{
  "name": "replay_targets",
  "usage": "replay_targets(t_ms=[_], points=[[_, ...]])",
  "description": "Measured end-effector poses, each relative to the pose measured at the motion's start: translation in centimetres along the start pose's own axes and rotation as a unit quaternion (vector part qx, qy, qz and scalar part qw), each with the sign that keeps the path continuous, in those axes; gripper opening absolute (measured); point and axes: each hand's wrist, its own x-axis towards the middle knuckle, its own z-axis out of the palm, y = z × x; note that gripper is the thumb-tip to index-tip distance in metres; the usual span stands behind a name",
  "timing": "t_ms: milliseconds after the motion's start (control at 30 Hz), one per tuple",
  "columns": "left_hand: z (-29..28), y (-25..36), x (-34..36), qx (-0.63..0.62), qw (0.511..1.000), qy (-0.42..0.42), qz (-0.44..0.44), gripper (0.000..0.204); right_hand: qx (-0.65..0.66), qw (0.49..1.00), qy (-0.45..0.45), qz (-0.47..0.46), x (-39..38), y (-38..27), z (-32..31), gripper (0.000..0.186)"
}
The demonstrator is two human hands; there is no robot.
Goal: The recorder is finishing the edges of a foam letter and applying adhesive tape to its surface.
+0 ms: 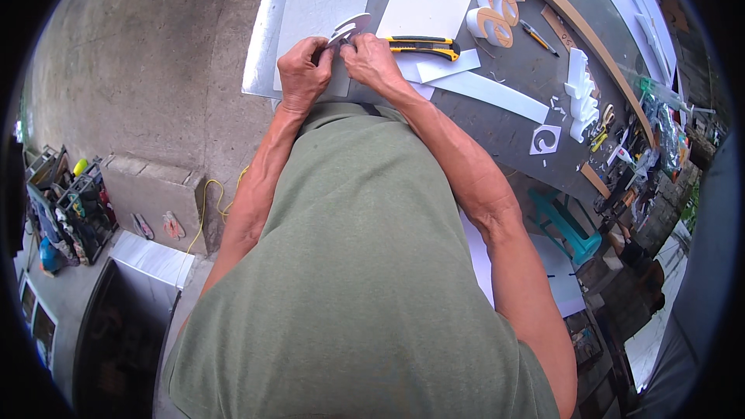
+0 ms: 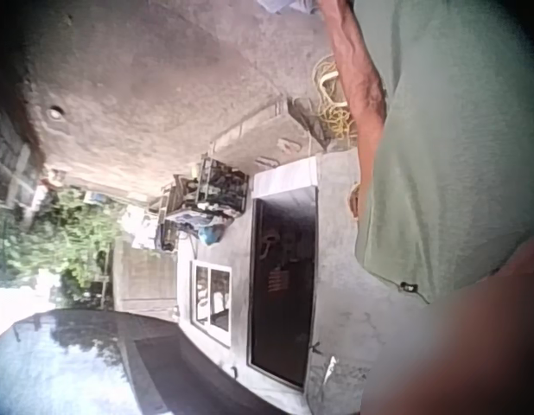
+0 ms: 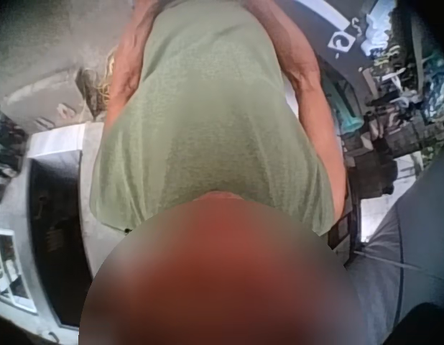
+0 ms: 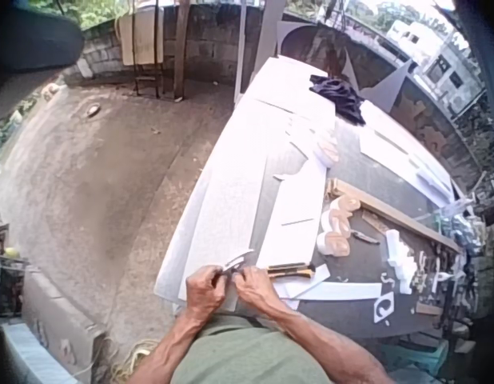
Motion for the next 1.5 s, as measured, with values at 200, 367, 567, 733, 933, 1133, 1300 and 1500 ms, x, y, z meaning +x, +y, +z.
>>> replay_targets(t_ms=[200,367,567,733,933,1133,1300,1500], points=[[0.2,-0.1,-0.1,-0.005,1.000,-0.001,0.009,0.010,0.009,0.999,0.033,0.012,-0.3,-0.3,0.0,0.038],[0.1,0.2,0.3,-0.005,1.000,0.009,0.013,0.012,0.011,1.000,0.003,-0.023,-0.7,-0.8,-0.2,0.033],[0.5,-0.1,0.5,0.018,0.999,0.008,0.027,0.016,-0.119,0.984,0.018,-0.130,-0.1,0.2,-0.4,0.032],[0.7,-0.5,0.4,0.010,1.000,0.011,0.025,0.016,0.073,0.995,-0.051,0.051,-0.8,-1.6,-1.5,0.038],[0.4,-0.3,0.4,0.030,0.999,-0.002,0.023,0.017,0.154,0.982,-0.076,0.077,-0.3,-1.5,-1.7,0.037],[0.5,-0.4,0.4,0.016,1.000,0.003,0.020,0.018,0.171,0.979,-0.084,0.073,-0.5,-1.8,-1.7,0.035],[0.7,-0.5,0.4,0.011,0.999,0.021,0.041,0.018,0.120,0.990,-0.063,0.039,-0.1,-1.8,-1.4,0.035],[0.5,-0.2,0.1,0.021,0.999,0.008,0.038,0.019,0.121,0.990,-0.062,0.039,-0.3,-2.1,-1.3,0.035]])
